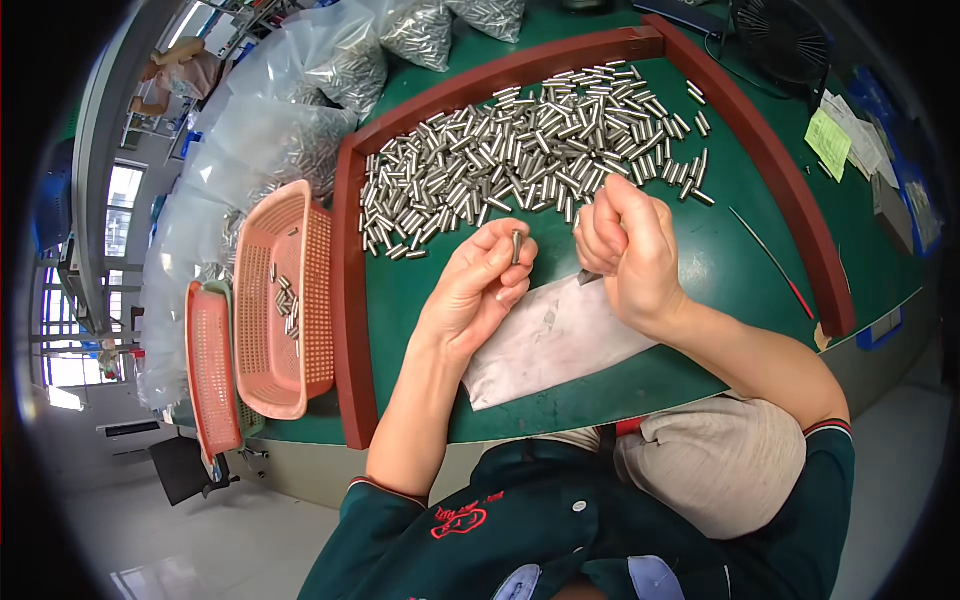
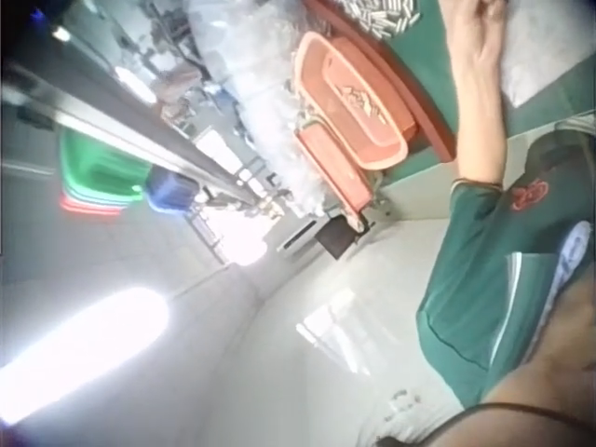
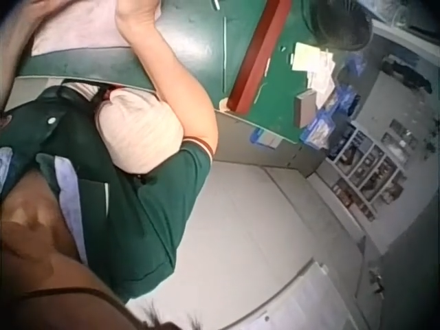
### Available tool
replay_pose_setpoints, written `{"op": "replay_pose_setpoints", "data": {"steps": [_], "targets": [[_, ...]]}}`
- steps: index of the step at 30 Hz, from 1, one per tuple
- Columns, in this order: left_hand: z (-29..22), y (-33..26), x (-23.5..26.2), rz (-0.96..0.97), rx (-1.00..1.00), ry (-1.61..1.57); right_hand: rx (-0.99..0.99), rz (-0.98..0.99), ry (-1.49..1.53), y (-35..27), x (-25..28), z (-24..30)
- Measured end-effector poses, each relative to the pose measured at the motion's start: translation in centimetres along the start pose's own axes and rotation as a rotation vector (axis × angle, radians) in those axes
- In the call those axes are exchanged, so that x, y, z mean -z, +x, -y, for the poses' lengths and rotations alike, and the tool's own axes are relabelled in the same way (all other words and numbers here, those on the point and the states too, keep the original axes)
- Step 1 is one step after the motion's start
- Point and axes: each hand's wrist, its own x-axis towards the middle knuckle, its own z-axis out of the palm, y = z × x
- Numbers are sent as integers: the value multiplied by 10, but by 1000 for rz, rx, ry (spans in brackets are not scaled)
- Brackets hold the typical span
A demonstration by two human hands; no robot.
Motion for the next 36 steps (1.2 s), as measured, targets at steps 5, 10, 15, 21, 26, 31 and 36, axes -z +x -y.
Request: {"op": "replay_pose_setpoints", "data": {"steps": [5,10,15,21,26,31,36], "targets": [[3,4,1,1,-77,83,-7,13,1,3,2,0],[5,4,2,16,-64,87,-14,14,45,2,4,0],[5,4,1,62,-31,-37,-17,9,29,2,4,-1],[-19,2,13,-144,-222,25,-21,20,49,2,4,1],[-16,12,7,-634,-622,1338,-29,-16,-13,2,-1,4],[-5,21,7,-489,-677,1814,-16,21,35,3,3,-1],[-3,20,5,-480,-715,1878,-24,12,54,3,5,0]]}}
